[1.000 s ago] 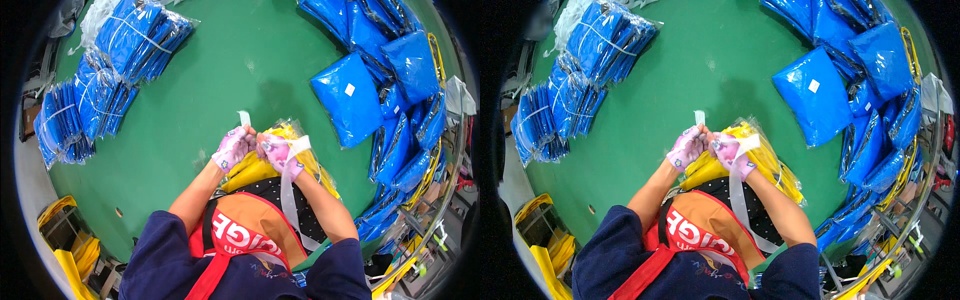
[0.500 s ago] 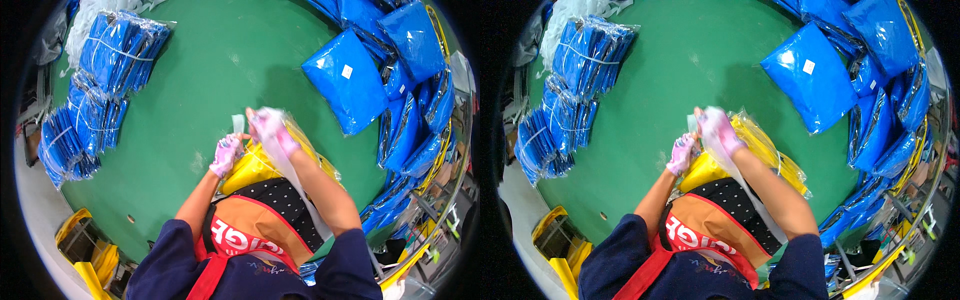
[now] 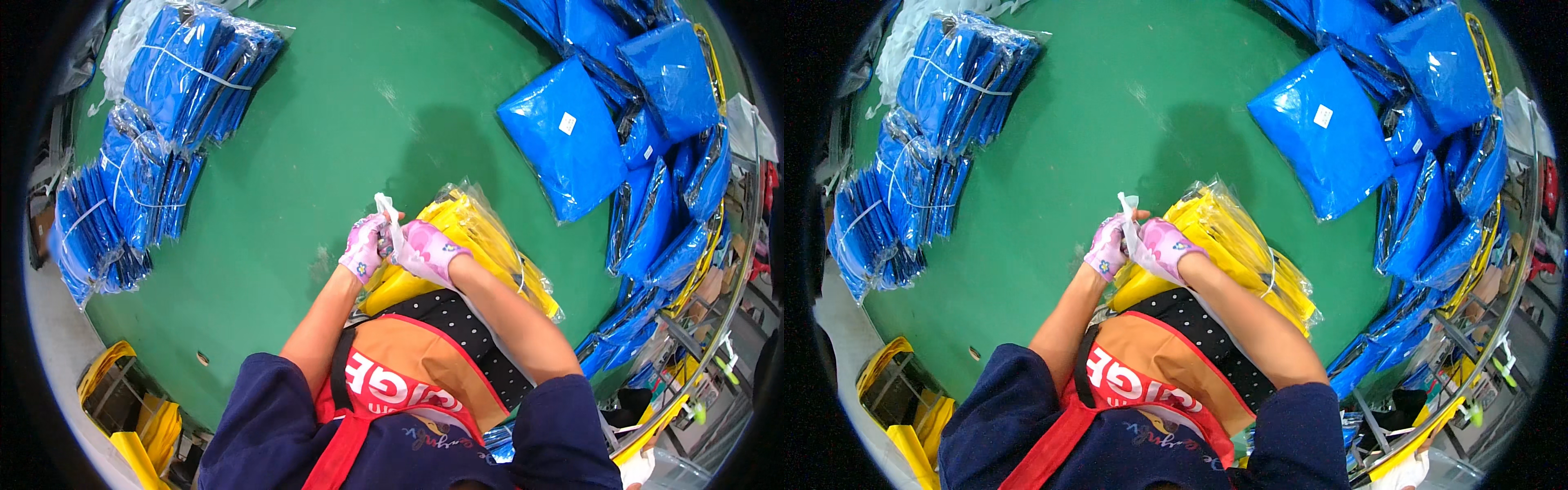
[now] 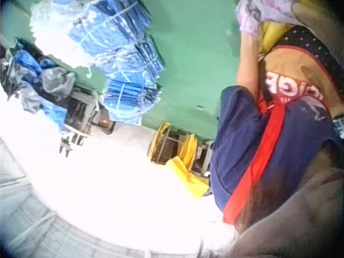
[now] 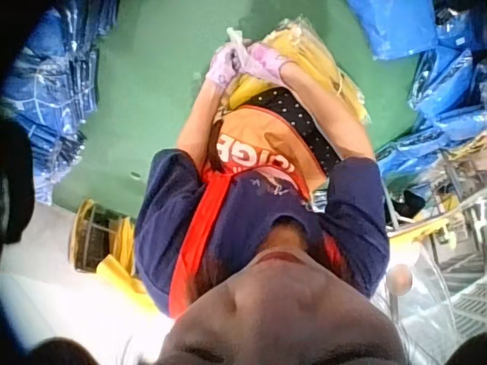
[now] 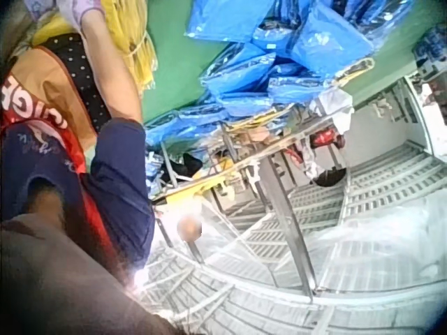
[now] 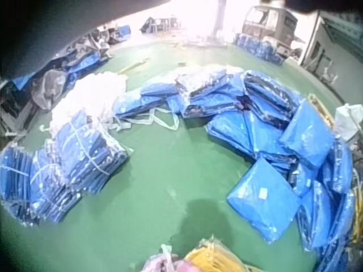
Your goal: The person gathers blue and yellow plastic pouches on a green floor, stacks them into bundles, wraps each bundle with a white strap, ties the strap, and cuts the excess. The person repeats this process for multiple bundles of both colors.
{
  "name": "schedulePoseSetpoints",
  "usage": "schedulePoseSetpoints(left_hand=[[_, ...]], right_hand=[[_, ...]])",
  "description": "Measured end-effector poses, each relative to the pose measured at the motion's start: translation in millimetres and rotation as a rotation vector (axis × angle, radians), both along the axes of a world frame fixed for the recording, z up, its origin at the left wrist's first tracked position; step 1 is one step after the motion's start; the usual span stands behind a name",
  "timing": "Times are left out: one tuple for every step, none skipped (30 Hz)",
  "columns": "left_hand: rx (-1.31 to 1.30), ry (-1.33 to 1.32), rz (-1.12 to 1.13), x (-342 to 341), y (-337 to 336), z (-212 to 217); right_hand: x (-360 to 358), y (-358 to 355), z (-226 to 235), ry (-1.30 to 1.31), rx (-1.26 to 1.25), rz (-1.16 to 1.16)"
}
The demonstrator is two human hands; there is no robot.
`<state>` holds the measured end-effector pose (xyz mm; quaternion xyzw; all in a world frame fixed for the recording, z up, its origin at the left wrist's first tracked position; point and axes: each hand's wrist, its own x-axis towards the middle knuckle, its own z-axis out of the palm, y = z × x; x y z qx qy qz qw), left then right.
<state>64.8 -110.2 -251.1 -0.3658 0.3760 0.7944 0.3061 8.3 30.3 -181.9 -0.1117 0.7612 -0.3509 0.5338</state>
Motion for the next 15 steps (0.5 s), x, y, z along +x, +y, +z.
schedulePoseSetpoints(left_hand=[[0.034,0.022,-0.082,-1,-7,2],[-0.093,-0.032,-0.009,-5,3,1],[-0.087,0.003,-0.045,-15,3,8],[-0.023,-0.024,-0.044,-22,1,10],[0.041,-0.051,-0.043,-26,0,10],[0.018,-0.083,-0.046,-24,1,0],[0.176,-0.040,0.007,-13,-10,-22],[0.322,0.005,0.072,3,-31,-48],[0.478,0.052,0.122,5,-41,-51],[0.414,0.069,0.121,10,-44,-54],[0.306,-0.056,0.122,13,-43,-58],[0.192,-0.177,0.121,10,-40,-53],[0.080,-0.298,0.121,9,-39,-50],[0.023,-0.426,0.361,15,-47,-63],[0.365,-0.363,0.780,32,-62,-73]], right_hand=[[4,-1,3,0.010,0.021,0.007],[9,-3,-1,0.108,0.052,0.013],[16,-4,-1,0.202,0.090,0.013],[18,-9,5,0.351,0.185,0.067],[20,-10,-2,0.425,0.191,0.146],[19,-13,-5,0.454,0.233,0.211],[19,-16,-6,0.478,0.267,0.281],[20,-20,-2,0.508,0.248,0.325],[21,-20,5,0.536,0.242,0.357],[21,-19,9,0.564,0.234,0.390],[18,-14,9,0.523,0.203,0.393],[13,-6,9,0.485,0.167,0.393],[9,2,9,0.448,0.133,0.396],[10,10,-1,0.486,0.066,0.360],[6,11,1,0.359,0.048,0.272]])
